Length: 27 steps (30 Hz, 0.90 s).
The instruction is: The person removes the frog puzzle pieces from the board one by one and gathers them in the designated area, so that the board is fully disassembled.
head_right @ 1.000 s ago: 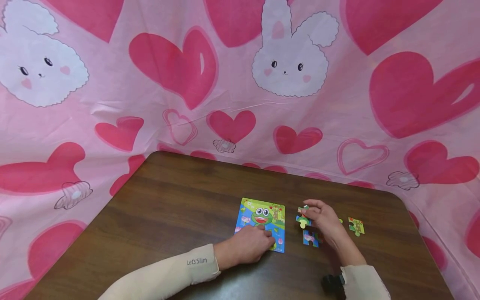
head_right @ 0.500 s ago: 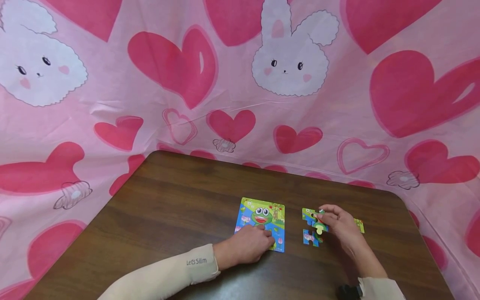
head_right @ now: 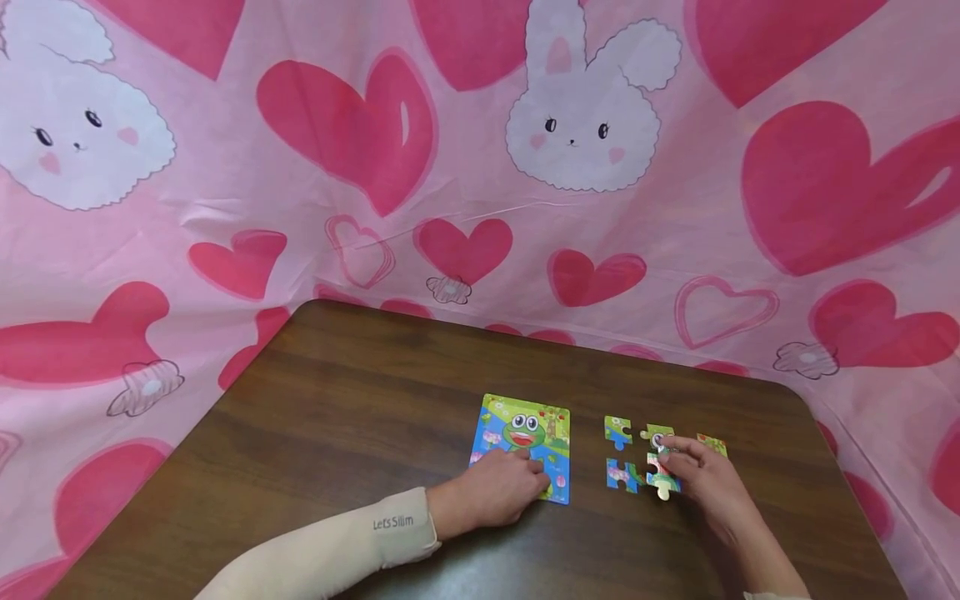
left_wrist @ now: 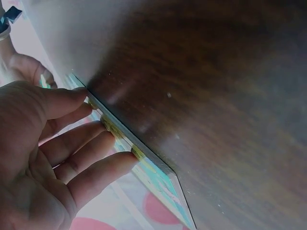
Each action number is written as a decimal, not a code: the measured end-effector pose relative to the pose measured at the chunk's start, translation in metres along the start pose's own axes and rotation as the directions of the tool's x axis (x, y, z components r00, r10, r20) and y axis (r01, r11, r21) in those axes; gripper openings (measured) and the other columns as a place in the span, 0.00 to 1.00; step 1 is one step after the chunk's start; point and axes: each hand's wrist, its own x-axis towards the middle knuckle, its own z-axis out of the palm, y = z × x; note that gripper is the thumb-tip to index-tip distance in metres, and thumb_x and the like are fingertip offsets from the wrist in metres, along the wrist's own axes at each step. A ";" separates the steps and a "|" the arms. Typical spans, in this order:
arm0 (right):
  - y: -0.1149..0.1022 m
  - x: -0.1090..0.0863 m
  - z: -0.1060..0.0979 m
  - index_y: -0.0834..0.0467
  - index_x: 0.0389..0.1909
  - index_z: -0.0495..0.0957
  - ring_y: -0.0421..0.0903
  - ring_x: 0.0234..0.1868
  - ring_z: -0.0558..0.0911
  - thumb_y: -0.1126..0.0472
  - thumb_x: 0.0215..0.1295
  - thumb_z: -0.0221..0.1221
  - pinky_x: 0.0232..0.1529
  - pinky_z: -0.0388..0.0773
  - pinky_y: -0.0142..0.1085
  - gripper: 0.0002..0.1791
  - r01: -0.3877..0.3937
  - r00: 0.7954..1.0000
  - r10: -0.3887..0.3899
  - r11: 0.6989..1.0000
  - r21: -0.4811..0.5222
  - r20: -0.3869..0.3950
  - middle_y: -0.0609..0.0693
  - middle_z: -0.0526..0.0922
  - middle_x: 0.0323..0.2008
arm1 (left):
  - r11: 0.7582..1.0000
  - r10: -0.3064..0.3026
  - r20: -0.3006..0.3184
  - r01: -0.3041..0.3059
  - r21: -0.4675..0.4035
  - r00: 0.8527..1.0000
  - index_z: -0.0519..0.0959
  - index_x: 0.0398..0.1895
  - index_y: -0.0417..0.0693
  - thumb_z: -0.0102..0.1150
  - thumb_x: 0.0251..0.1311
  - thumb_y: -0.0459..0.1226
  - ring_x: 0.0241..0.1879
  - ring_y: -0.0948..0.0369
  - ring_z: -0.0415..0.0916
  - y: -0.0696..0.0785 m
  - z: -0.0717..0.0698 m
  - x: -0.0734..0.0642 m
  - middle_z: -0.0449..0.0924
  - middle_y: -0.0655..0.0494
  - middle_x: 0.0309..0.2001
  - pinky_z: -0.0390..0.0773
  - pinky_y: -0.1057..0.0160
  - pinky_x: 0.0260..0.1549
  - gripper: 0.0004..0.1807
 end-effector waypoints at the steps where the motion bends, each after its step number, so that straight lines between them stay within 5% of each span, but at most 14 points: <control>1: 0.002 -0.001 -0.001 0.64 0.69 0.67 0.22 0.47 0.75 0.45 0.77 0.53 0.50 0.78 0.36 0.31 -0.007 1.000 0.007 1.000 -0.011 0.005 0.50 0.74 0.63 | 1.000 -0.002 -0.001 0.002 0.000 1.000 0.84 0.48 0.67 0.65 0.63 0.47 0.41 0.68 0.79 0.000 0.000 0.000 0.86 0.69 0.44 0.80 0.67 0.33 0.10; 4: 0.007 -0.003 -0.003 0.61 0.67 0.69 0.21 0.47 0.73 0.45 0.77 0.53 0.52 0.77 0.40 0.29 -0.012 1.000 0.012 1.000 -0.023 0.014 0.53 0.73 0.65 | 1.000 -0.007 -0.005 0.007 -0.005 1.000 0.84 0.47 0.67 0.65 0.64 0.46 0.41 0.68 0.79 0.000 0.000 -0.001 0.86 0.69 0.43 0.80 0.67 0.32 0.09; 11: 0.015 -0.009 -0.006 0.63 0.65 0.71 0.22 0.46 0.76 0.48 0.77 0.54 0.47 0.80 0.32 0.26 -0.034 0.999 0.035 0.999 -0.011 0.037 0.33 0.77 0.51 | 1.000 0.008 0.007 -0.008 -0.014 1.000 0.85 0.48 0.66 0.64 0.65 0.45 0.41 0.68 0.80 0.002 -0.002 0.002 0.86 0.68 0.43 0.81 0.67 0.33 0.10; 27: 0.011 -0.007 -0.007 0.66 0.65 0.71 0.28 0.38 0.81 0.45 0.77 0.54 0.39 0.81 0.34 0.30 -0.036 0.998 0.022 0.970 -0.241 -0.060 0.56 0.86 0.51 | 1.000 -0.005 -0.010 0.005 -0.019 1.000 0.84 0.45 0.65 0.63 0.65 0.44 0.40 0.67 0.80 0.001 0.001 -0.001 0.86 0.68 0.43 0.80 0.66 0.30 0.07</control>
